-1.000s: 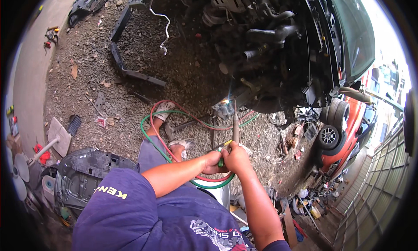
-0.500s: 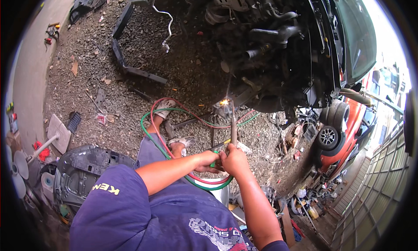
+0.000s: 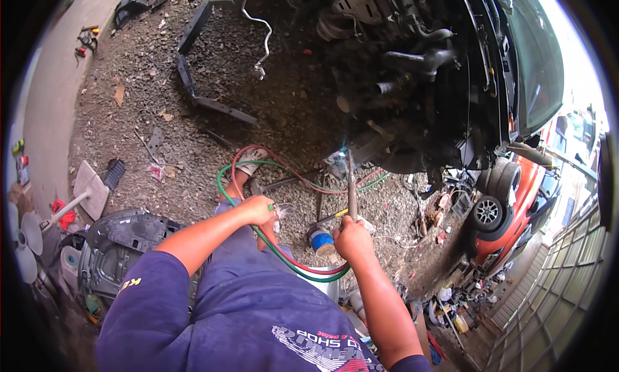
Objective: Cutting and hammering a metal part of a car front chassis using an oxy-acetylene torch and a sledgehammer.
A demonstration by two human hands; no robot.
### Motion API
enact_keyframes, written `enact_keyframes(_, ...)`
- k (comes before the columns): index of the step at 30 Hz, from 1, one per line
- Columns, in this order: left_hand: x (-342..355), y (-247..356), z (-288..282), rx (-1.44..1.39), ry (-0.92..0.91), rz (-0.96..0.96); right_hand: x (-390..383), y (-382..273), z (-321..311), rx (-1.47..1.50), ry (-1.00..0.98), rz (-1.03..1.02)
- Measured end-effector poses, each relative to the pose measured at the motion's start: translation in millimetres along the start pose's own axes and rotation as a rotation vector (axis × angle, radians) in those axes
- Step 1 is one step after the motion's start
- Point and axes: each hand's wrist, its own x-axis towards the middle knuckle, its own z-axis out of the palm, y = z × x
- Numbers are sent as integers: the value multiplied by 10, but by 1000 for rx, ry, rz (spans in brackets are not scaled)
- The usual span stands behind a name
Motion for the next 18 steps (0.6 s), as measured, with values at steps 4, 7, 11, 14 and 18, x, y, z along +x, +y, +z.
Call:
enact_keyframes(4,-464,619,-517,-366,-480,400,109,4,-6,-55,-22,-4)
enact_keyframes(7,-1580,1820,-926,-551,-1077,856,182,122,105,-73,-2,-17)
enact_keyframes(11,-2403,2465,-870,-376,-1172,1226,130,204,153,-112,-24,-43)
enact_keyframes(14,-2637,2504,-550,-694,-228,1267,91,347,279,-118,-12,-20)
enact_keyframes(18,-2938,2666,17,-1061,234,1076,139,686,609,-39,43,-63)
